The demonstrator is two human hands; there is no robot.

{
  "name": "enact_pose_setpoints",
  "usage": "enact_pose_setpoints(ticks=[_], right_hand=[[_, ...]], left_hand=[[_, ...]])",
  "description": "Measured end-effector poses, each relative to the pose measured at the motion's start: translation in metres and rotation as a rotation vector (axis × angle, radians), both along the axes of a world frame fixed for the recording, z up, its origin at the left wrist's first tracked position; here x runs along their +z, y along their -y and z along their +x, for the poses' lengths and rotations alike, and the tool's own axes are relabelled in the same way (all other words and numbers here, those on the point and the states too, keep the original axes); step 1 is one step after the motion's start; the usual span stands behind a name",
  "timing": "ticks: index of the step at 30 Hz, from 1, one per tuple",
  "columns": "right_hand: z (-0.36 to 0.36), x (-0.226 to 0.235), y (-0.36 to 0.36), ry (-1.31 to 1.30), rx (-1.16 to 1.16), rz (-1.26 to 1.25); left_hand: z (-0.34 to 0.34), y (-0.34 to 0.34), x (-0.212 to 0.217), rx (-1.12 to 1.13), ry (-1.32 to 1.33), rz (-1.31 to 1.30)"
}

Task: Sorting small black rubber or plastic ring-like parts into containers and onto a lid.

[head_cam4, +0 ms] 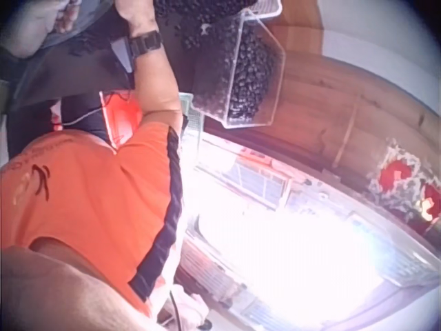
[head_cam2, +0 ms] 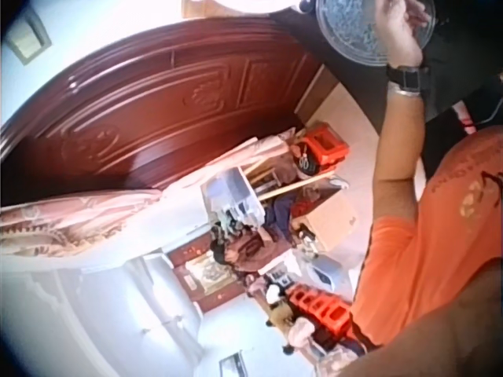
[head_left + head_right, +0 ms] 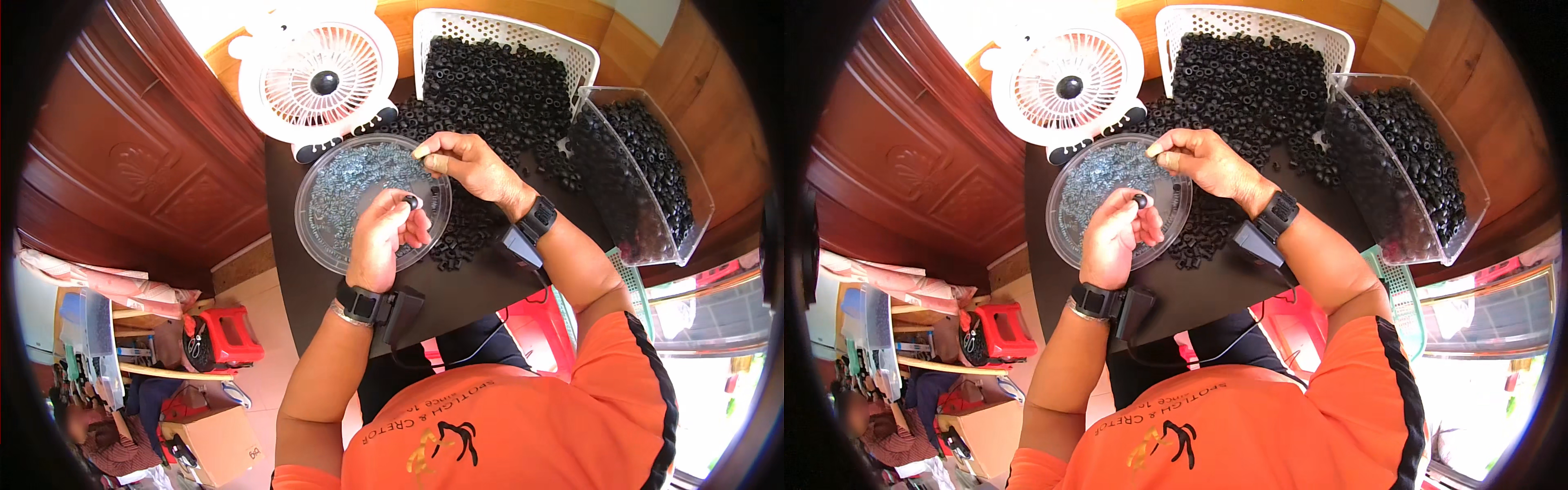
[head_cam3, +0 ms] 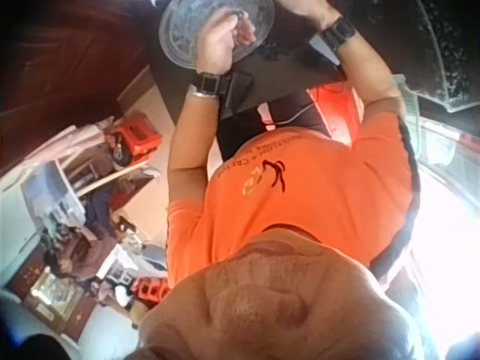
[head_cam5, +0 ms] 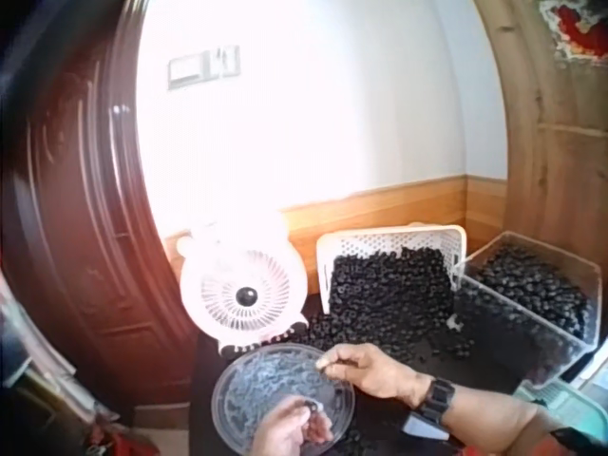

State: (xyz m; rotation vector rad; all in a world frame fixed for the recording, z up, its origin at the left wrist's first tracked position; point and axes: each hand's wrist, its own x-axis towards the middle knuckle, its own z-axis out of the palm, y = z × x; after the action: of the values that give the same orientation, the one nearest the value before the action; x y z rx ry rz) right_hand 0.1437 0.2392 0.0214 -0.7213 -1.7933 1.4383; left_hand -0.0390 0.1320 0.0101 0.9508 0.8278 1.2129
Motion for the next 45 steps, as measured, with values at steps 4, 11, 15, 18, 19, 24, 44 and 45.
enact_pose_setpoints(ticks=[4,11,15,18,19,24,44,45], right_hand=[[-0.002,0.003,0.008,-0.088,0.066,0.039],[-0.003,0.007,0.013,-0.161,0.100,0.068],[-0.007,0.009,0.019,-0.197,0.098,0.092],[-0.008,0.012,0.024,-0.227,0.128,0.117],[-0.008,0.014,0.026,-0.243,0.145,0.123],[-0.009,0.014,0.028,-0.216,0.155,0.168],[-0.007,0.015,0.025,-0.114,0.162,0.364],[-0.007,0.014,0.026,-0.142,0.163,0.291]], left_hand=[[-0.001,0.000,-0.001,0.011,0.002,0.009],[0.001,0.001,0.004,0.042,0.010,0.056],[0.002,0.003,0.001,0.050,-0.012,0.066],[0.004,0.004,0.004,0.067,-0.042,0.094],[0.004,0.004,0.005,0.071,-0.053,0.098],[0.004,0.002,0.004,0.074,-0.079,0.111],[0.004,0.002,0.005,0.055,-0.110,0.071],[0.004,0.003,0.005,0.054,-0.112,0.071]])
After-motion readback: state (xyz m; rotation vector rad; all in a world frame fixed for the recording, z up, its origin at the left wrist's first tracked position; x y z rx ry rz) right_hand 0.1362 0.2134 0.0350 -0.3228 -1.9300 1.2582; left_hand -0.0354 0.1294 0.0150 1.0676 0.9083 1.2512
